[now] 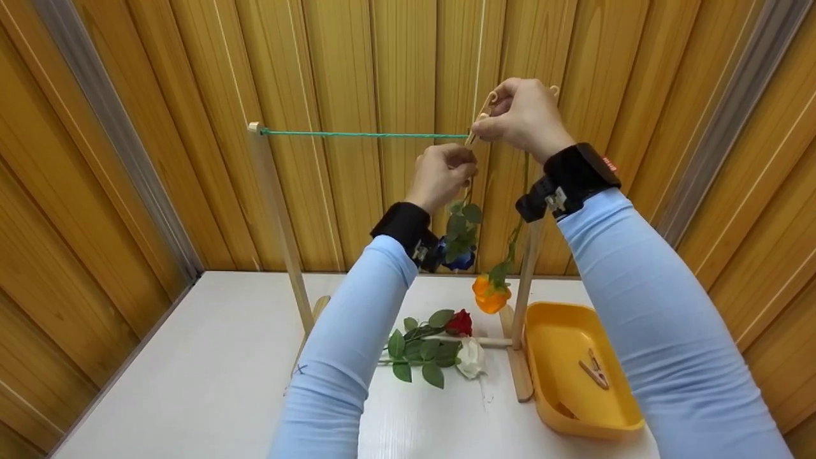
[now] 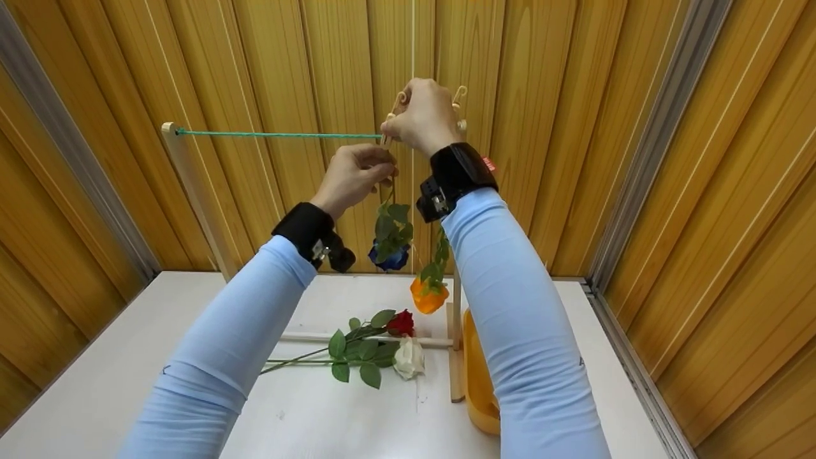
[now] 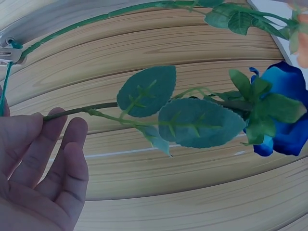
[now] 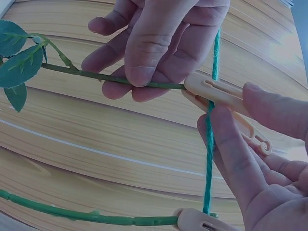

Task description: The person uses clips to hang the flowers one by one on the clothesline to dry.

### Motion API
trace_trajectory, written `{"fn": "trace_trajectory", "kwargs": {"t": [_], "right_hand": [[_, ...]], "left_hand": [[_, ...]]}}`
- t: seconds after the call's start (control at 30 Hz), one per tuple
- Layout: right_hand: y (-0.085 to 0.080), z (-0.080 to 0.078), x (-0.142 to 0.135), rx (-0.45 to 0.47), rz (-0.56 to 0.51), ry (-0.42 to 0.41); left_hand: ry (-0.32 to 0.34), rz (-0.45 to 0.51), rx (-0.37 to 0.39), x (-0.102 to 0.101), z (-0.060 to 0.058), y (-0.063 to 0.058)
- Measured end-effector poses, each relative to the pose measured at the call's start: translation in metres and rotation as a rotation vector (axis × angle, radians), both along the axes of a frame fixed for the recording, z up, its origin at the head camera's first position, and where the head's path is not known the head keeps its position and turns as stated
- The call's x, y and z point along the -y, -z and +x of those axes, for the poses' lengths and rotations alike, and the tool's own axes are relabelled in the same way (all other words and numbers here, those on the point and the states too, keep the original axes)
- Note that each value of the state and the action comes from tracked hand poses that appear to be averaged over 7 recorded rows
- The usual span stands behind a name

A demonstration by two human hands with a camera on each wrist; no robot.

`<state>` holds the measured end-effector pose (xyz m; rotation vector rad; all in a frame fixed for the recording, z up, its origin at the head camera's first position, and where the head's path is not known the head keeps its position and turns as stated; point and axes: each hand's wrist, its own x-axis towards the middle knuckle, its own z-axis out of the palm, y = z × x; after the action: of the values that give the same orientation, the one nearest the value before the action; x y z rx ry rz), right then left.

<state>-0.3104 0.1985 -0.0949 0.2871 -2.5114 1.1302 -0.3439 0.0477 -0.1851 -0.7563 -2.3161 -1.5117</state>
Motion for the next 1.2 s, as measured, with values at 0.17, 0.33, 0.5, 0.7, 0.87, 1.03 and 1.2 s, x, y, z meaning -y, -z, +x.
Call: {"fn": "trace_trajectory", "kwargs": {"t": [0.17, 0.33, 0.5, 0.7, 0.87, 1.03, 1.2], "right_hand": [[0.000, -0.001, 0.000, 0.012, 0.029, 0.017], [0.000, 0.000, 0.000, 0.035, 0.034, 0.012], [0.000, 0.005, -0.006, 0.029, 0.004, -0.051], [0.003, 0.013, -0.018, 0.004, -0.036, -0.109], [0.009, 0.016, -0.024, -0.013, 0.004, -0.135], [0.022, 0.013, -0.024, 0.039, 0.074, -0.164], [0.042, 0.009, -0.024, 0.066, 0.117, -0.205]], "left_hand": [[0.014, -0.038, -0.002, 0.001, 0.001, 0.003], [0.026, -0.097, 0.016, 0.007, 0.001, 0.007], [0.027, -0.132, 0.027, 0.017, 0.000, 0.009], [0.009, -0.130, 0.018, 0.030, -0.001, 0.011], [-0.019, -0.146, 0.013, 0.042, -0.002, 0.016], [-0.051, -0.144, 0.014, 0.052, -0.002, 0.022], [-0.052, -0.141, 0.013, 0.063, 0.001, 0.034]]}}
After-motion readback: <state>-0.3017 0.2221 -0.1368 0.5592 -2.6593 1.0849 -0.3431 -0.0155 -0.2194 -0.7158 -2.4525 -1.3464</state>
